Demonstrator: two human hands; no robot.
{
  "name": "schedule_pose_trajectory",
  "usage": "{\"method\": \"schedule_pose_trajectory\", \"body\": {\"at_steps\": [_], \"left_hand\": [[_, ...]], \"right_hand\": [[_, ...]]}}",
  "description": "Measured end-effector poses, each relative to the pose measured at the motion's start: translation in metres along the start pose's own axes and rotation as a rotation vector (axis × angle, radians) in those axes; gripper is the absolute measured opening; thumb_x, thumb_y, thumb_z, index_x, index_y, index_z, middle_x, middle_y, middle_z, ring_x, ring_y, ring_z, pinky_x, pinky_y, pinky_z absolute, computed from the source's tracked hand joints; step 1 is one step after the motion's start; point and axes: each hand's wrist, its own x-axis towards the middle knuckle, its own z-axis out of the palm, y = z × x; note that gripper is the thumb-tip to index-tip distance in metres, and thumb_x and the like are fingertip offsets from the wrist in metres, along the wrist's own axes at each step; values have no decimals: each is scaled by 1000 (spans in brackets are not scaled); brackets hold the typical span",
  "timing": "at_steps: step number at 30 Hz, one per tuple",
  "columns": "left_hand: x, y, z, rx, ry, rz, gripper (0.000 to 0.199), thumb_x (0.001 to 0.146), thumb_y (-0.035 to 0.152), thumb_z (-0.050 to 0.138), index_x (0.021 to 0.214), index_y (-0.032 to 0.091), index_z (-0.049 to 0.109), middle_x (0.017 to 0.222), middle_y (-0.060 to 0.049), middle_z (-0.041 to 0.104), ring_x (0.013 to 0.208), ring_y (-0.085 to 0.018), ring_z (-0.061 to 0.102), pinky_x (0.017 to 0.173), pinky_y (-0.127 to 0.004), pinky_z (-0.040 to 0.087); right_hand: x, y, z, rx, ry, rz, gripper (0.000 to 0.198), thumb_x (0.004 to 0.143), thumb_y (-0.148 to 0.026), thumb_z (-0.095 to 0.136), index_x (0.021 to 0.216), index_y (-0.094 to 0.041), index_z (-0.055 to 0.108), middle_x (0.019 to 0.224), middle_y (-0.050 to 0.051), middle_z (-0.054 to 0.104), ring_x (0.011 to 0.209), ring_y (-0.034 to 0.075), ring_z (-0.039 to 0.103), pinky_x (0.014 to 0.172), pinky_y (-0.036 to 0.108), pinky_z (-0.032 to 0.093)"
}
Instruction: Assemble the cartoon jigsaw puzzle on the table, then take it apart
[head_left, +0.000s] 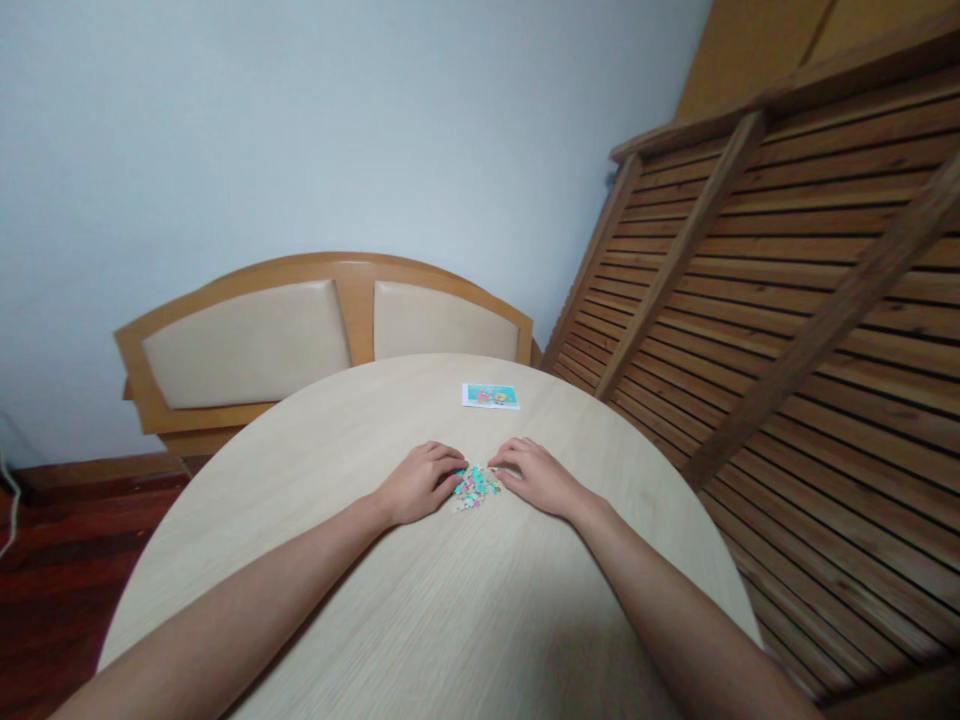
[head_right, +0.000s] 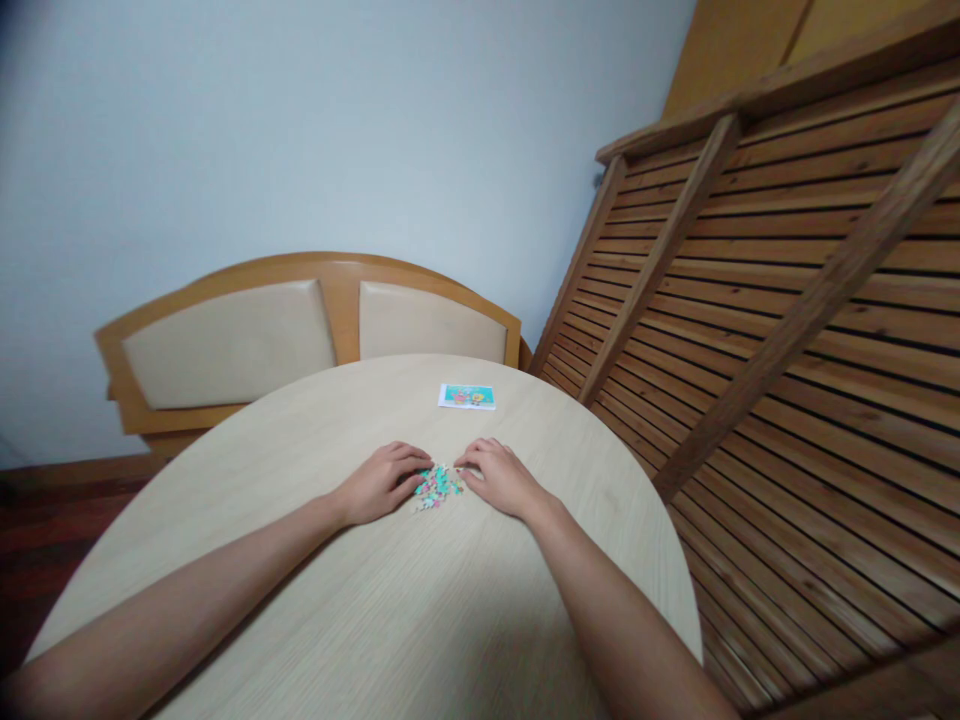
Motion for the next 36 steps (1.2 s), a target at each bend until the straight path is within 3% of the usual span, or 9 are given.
{"method": "schedule_pose_trajectory", "body": {"at_steps": [6,15,21,28,36], "left_hand": [[0,4,-2,-17,-9,29,27,100,27,50,119,26,69,124,-7,69,117,-23,59,104,-41,43],[1,5,-4,-10,-41,88,26,101,24,48,113,25,71,118,-6,69,111,-22,60,101,-37,43],[0,3,-2,-23,-45,85,25,101,22,48,114,25,69,123,-5,68,114,-22,59,103,-38,42],[0,-1,-2,-15,-58,136,25,102,21,47,113,24,69,124,-6,68,113,-21,59,100,-37,45],[1,1,1,-68,-44,110,22,99,18,50,111,24,68,124,-5,68,114,-21,59,101,-37,45]], "right_hand": [[-1,4,-6,29,-14,9,14,93,-23,62,97,-22,75,96,4,74,96,19,63,89,32,45],[-1,5,-4,91,-18,37,22,88,-21,64,107,-20,74,99,6,75,94,21,65,89,33,47],[-5,7,-18,166,-25,76,25,83,-20,65,106,-19,75,96,5,75,90,20,66,86,30,48],[-12,10,-29,186,-170,88,19,76,-18,66,90,-20,77,88,2,75,86,20,67,83,29,48],[-3,0,-12,4,-36,71,19,88,-30,64,97,-18,76,96,7,73,92,21,65,85,31,46]]}}
